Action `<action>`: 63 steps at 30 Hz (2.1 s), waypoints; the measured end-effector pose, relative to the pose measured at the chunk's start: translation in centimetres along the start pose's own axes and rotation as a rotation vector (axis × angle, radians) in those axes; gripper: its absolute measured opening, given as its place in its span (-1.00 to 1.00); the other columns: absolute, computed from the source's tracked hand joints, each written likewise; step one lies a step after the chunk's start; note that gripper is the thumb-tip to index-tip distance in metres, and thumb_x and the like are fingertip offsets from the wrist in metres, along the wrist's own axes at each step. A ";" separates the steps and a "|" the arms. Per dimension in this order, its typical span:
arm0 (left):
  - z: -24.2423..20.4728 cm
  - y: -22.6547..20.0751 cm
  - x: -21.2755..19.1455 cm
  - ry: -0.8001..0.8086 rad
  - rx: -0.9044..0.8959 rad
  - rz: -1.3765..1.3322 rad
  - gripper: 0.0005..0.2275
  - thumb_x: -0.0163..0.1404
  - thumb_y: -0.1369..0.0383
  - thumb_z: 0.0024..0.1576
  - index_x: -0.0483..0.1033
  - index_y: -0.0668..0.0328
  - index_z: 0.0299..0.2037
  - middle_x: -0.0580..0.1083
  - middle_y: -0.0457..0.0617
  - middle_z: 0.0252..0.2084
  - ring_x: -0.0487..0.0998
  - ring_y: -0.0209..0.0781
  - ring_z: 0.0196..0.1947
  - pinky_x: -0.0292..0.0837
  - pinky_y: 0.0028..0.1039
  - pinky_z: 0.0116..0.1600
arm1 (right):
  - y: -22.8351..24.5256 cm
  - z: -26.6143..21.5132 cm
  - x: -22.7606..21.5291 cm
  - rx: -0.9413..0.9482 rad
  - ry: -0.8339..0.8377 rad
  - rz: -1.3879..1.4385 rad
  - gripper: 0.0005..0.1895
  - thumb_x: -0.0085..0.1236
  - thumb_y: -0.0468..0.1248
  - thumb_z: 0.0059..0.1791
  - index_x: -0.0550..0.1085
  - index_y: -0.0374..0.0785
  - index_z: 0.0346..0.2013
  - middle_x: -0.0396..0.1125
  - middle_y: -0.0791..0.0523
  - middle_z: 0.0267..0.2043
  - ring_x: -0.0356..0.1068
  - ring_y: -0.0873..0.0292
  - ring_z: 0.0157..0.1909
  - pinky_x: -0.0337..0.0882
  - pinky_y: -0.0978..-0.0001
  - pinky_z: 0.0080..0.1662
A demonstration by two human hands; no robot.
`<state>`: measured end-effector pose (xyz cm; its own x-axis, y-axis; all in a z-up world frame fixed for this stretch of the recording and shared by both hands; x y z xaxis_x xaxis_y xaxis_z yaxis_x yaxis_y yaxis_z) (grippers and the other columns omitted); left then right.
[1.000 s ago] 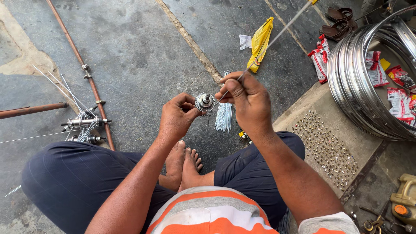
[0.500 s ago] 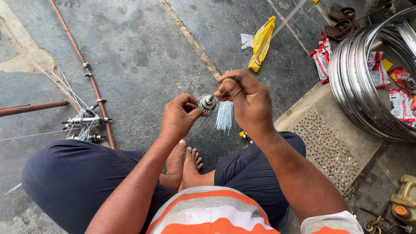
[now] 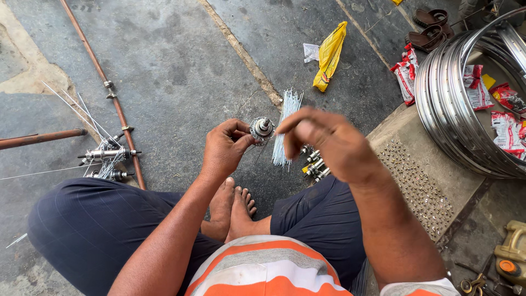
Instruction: The person sits on the floor and inserts metal spokes into a bicycle hub held in the left hand. They repeatedly pick up spokes from a pile on the floor, insert them into the hub, and place the hub down to retrieve more spokes.
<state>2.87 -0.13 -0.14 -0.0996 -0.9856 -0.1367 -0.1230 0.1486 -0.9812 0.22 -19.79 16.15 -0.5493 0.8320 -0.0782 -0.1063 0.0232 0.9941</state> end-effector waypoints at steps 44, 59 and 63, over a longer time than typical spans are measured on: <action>-1.1 -3.2 -0.3 -0.107 0.295 0.200 -0.93 0.21 0.46 0.10 0.61 0.18 -0.26 0.62 -0.05 -0.28 0.71 -0.27 -0.28 0.64 -0.46 -0.23 | -4.2 1.6 0.8 -0.046 -0.435 -0.771 -0.78 0.28 -0.20 0.04 0.61 -0.23 -0.09 0.53 0.13 -0.24 0.51 0.33 -0.27 0.47 0.45 -0.25; -0.6 -16.5 0.8 0.304 0.989 1.302 -0.87 0.17 0.23 0.02 0.60 0.07 -0.38 0.41 -0.02 -0.22 0.59 -0.07 -0.34 0.58 -0.25 -0.33 | -6.1 0.2 -1.5 -0.203 -0.451 -0.852 -0.67 0.29 -0.30 -0.06 0.54 -0.27 -0.01 0.49 -0.03 0.01 0.47 -0.04 0.09 0.43 0.05 0.10; -0.1 -18.2 1.1 0.341 0.960 1.458 -0.88 0.17 0.28 0.12 0.60 0.13 -0.34 0.43 -0.03 -0.14 0.58 -0.13 -0.29 0.58 -0.29 -0.33 | -6.7 3.4 -0.3 -0.050 -0.461 -0.891 -0.80 0.22 -0.38 -0.05 0.49 -0.33 -0.14 0.51 -0.05 -0.12 0.49 -0.06 0.01 0.48 0.08 0.03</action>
<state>4.87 -3.96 17.61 0.2133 -0.0336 -0.9764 0.7960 0.5855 0.1537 3.94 -18.31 9.80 0.1208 0.6564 -0.7447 -0.3630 0.7274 0.5823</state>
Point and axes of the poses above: each hand's wrist, its own z-axis towards the middle knuckle, its own x-axis out of the palm, y = z × x, the point moved 3 cm from there along z, towards the middle knuckle
